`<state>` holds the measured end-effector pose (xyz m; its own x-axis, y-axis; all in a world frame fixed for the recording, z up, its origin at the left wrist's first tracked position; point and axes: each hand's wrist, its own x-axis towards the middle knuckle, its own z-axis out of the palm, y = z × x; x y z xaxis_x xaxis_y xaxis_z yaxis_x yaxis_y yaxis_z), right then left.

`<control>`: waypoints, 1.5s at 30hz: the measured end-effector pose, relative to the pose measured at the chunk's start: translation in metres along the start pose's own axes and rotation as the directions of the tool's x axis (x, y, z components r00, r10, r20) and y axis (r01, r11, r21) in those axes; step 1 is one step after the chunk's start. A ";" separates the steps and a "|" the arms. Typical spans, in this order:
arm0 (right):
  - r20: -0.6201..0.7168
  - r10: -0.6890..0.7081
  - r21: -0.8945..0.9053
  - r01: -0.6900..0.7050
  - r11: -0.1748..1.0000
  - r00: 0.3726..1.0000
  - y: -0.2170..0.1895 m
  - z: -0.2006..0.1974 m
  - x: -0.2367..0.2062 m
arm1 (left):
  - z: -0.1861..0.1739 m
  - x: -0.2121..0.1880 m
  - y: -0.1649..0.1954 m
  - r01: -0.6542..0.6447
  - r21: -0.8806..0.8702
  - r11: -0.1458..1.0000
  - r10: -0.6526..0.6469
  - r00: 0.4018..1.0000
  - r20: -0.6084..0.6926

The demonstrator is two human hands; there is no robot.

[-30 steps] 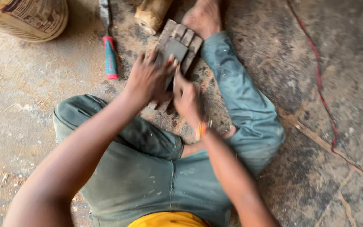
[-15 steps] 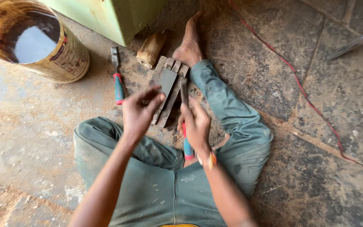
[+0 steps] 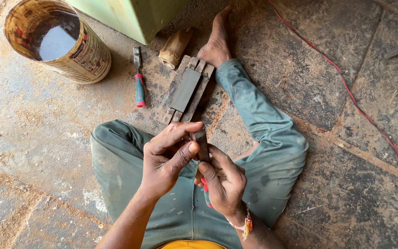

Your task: The person sits on the floor and sharpens a chisel and a gouge using a sharpening stone. They repeatedly rub the tools against the stone, occasionally dipping them into a bucket of water to wet the stone and the tool edges.

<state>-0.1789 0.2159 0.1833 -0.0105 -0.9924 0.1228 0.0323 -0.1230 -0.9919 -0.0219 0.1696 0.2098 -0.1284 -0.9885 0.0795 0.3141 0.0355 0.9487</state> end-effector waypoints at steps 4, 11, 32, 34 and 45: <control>0.015 -0.027 -0.014 0.027 1.000 1.000 -0.002 -0.003 -0.003 | 0.005 -0.001 0.003 0.001 -0.009 1.000 -0.001 1.000 -0.020; 0.016 -0.036 0.000 0.036 0.999 0.999 0.001 -0.004 -0.004 | 0.004 -0.002 0.003 0.057 -0.099 0.993 -0.058 0.998 -0.008; 0.032 -0.040 -0.038 0.041 0.998 0.999 0.004 -0.005 -0.002 | 0.002 0.001 -0.001 0.005 -0.033 0.999 -0.007 0.998 -0.059; 0.032 -0.032 -0.040 0.033 0.999 0.999 0.003 -0.004 -0.001 | 0.002 0.001 -0.002 0.006 -0.024 1.000 -0.007 0.999 -0.041; 0.026 -0.001 -0.062 0.002 0.998 1.000 0.002 -0.006 -0.001 | 0.001 0.001 -0.004 -0.004 0.013 1.000 0.005 0.999 -0.047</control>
<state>-0.1847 0.2164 0.1805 0.0153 -0.9921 0.1244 -0.0300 -0.1248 -0.9917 -0.0247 0.1683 0.2062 -0.0822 -0.9942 0.0698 0.3021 0.0419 0.9524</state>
